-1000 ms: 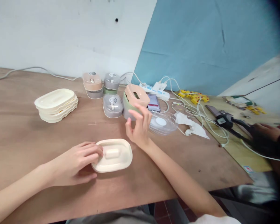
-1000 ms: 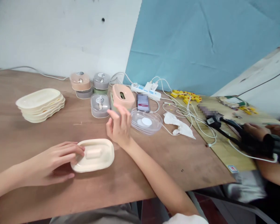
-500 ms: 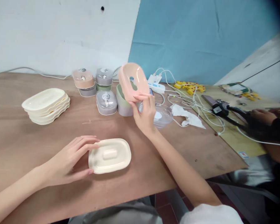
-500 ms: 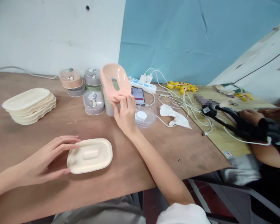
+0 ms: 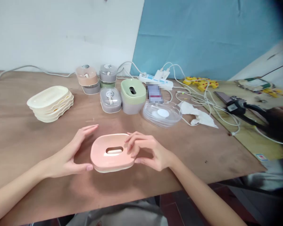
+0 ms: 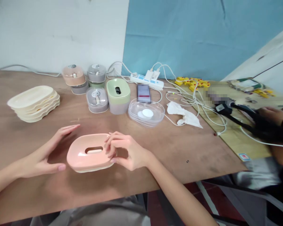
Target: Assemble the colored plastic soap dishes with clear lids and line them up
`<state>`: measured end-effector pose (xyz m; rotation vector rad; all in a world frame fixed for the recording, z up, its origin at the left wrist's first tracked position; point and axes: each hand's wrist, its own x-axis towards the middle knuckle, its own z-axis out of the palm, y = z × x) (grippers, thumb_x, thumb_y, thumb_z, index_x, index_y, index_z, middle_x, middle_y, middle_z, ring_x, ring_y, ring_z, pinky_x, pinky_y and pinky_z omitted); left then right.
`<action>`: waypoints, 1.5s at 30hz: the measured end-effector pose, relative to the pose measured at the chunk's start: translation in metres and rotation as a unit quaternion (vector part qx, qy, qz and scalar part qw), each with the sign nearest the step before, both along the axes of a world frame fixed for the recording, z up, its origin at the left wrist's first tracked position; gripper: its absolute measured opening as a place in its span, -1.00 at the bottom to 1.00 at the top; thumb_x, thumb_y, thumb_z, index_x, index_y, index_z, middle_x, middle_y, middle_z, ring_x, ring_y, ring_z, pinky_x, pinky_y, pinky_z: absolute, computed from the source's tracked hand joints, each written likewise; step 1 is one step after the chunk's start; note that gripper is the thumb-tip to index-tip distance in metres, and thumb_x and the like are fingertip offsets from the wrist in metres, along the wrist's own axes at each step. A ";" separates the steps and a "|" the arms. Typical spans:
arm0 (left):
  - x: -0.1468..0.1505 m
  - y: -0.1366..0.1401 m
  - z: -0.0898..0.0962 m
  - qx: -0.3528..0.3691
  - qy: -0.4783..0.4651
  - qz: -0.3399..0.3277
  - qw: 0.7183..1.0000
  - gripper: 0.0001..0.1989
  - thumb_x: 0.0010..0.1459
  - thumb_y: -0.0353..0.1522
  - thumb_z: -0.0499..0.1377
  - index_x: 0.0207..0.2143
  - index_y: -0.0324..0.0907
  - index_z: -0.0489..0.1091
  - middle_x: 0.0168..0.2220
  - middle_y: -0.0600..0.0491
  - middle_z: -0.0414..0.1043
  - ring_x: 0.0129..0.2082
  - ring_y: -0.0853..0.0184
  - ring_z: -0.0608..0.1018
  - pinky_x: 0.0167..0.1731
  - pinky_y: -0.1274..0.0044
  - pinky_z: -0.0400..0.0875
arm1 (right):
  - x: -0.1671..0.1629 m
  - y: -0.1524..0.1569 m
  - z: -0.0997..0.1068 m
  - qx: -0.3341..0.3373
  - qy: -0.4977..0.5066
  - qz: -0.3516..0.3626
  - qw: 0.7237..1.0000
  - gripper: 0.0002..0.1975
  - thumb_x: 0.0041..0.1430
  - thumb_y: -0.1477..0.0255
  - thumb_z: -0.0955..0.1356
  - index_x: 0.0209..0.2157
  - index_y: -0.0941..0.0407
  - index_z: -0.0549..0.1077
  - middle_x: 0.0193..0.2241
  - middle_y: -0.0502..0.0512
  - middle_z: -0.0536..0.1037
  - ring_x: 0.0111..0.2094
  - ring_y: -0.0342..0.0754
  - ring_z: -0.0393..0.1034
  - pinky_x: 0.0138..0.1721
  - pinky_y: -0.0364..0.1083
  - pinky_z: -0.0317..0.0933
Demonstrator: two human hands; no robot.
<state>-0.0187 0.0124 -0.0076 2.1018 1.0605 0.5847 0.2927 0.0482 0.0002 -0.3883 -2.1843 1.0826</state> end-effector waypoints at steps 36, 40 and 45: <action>0.009 -0.009 -0.010 0.131 0.073 -0.061 0.987 -0.61 0.20 -0.23 0.13 0.08 0.08 0.22 0.28 0.02 0.04 0.19 -0.03 0.16 0.11 0.16 0.10 | 0.038 0.031 0.024 0.253 -0.252 -0.479 0.802 -0.59 0.26 0.33 0.25 0.11 0.15 0.30 0.15 0.35 0.34 0.18 0.23 0.21 0.13 0.25 0.12; 0.010 -0.010 -0.012 0.122 0.079 -0.033 0.989 -0.45 0.18 -0.20 0.12 0.21 0.10 0.12 0.27 -0.01 0.10 0.17 -0.05 0.21 0.08 0.18 0.19 | 0.059 0.046 0.027 0.197 -0.391 -0.499 0.748 -0.65 0.25 0.38 0.25 0.01 0.21 0.42 -0.01 0.33 0.51 0.04 0.27 0.36 0.03 0.20 0.20; 0.008 -0.009 -0.010 0.096 0.086 -0.053 0.990 -0.42 0.20 -0.20 0.13 0.25 0.06 0.08 0.28 -0.05 0.07 0.23 -0.03 0.14 0.13 0.16 0.18 | 0.057 0.047 0.030 0.178 -0.388 -0.492 0.759 -0.75 0.25 0.45 0.24 -0.19 0.16 0.54 -0.18 0.22 0.61 -0.12 0.18 0.47 -0.11 0.08 0.26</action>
